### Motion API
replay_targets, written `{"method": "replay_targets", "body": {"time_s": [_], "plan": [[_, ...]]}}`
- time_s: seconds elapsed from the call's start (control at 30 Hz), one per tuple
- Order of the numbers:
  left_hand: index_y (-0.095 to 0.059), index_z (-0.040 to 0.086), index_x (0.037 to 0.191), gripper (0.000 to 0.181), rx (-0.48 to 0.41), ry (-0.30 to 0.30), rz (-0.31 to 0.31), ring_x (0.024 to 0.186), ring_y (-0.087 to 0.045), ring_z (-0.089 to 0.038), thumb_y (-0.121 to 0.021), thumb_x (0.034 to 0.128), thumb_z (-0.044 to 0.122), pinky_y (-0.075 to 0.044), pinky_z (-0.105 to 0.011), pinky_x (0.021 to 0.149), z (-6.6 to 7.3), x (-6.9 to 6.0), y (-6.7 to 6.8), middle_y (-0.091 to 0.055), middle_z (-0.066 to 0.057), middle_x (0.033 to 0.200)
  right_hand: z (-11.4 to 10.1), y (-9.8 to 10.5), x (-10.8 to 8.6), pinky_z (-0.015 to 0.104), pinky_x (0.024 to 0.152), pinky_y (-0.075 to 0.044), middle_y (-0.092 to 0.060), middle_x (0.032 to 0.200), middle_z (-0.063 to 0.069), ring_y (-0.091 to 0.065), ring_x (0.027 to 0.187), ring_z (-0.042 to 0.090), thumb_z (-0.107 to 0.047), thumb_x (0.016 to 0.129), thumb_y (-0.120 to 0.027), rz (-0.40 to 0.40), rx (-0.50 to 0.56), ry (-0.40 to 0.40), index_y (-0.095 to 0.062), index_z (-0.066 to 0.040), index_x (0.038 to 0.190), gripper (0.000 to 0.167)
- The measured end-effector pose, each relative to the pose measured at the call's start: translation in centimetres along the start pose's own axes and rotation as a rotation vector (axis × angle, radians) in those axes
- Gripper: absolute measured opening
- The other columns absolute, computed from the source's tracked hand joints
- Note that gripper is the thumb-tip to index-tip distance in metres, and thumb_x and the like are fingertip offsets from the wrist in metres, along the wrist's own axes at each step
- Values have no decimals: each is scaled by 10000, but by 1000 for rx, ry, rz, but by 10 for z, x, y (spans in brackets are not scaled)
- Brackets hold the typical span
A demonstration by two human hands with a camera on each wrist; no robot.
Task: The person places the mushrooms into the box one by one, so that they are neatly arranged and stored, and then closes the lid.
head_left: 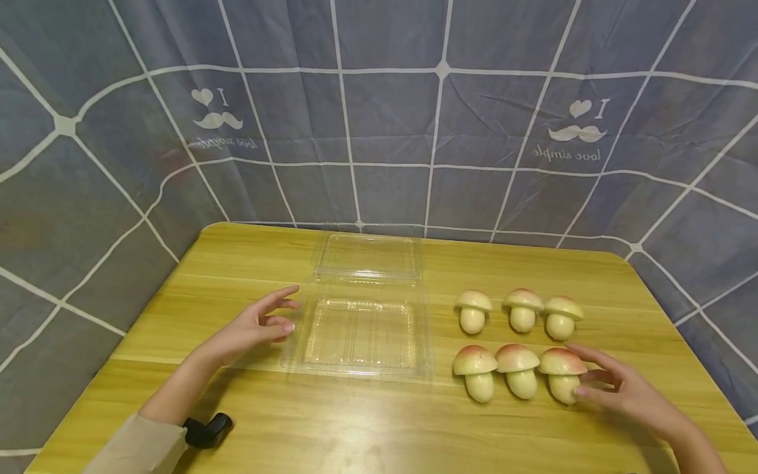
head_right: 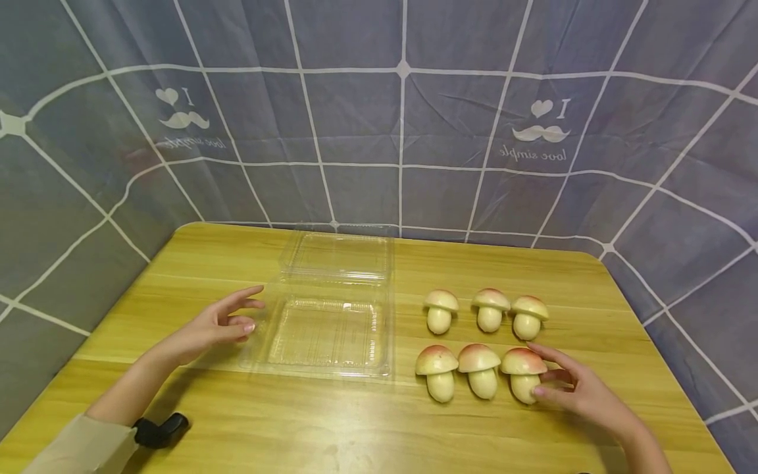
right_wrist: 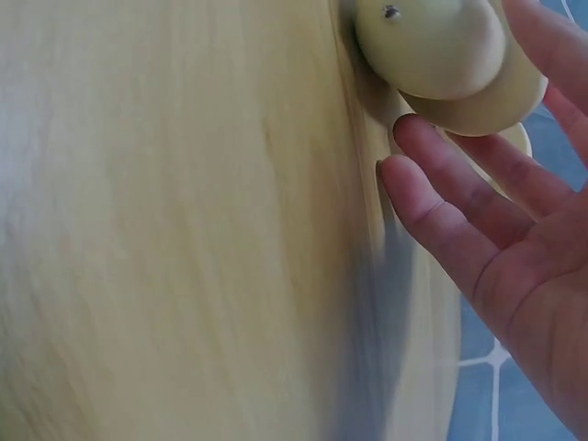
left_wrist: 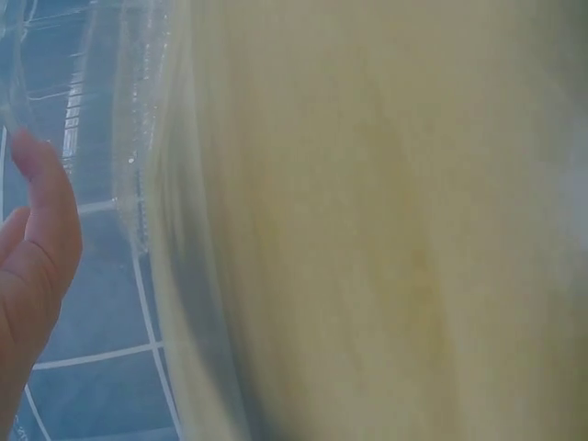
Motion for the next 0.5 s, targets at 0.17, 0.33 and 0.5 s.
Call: {"method": "replay_targets", "body": {"time_s": [0.17,0.33,0.5], "plan": [[-149,-7,1471,745,-19,-23,-10,1072,-540,-338,-613,896,89,-492,-284,823,2,3,-1,-265,-320,1370,3,-3,1,253,677,-507,-408,1267,-295,-562,954,15,48,845,-622,-2,6,-24,-321,-4,1422,653],[-150,-17,1469,760,-39,-28,-15,1028,-554,-302,-624,877,44,-494,-249,809,1,3,-1,-257,-316,1372,3,-5,3,300,654,-525,-432,1260,-273,-592,939,56,56,844,-617,-26,66,-28,-283,-18,1442,690],[-163,-14,1468,758,-47,-24,-14,997,-563,-294,-627,869,27,-498,-237,792,0,3,-1,-267,-306,1369,5,-7,5,317,631,-528,-448,1255,-274,-606,925,67,58,848,-608,-38,100,-37,-285,-24,1442,681]]}}
Point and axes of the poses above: each hand's wrist, its own x-axis towards the middle knuckle, its own y-axis out of the back of the hand, z = x × y, the point moved 5 cm from there along x, towards the middle knuckle
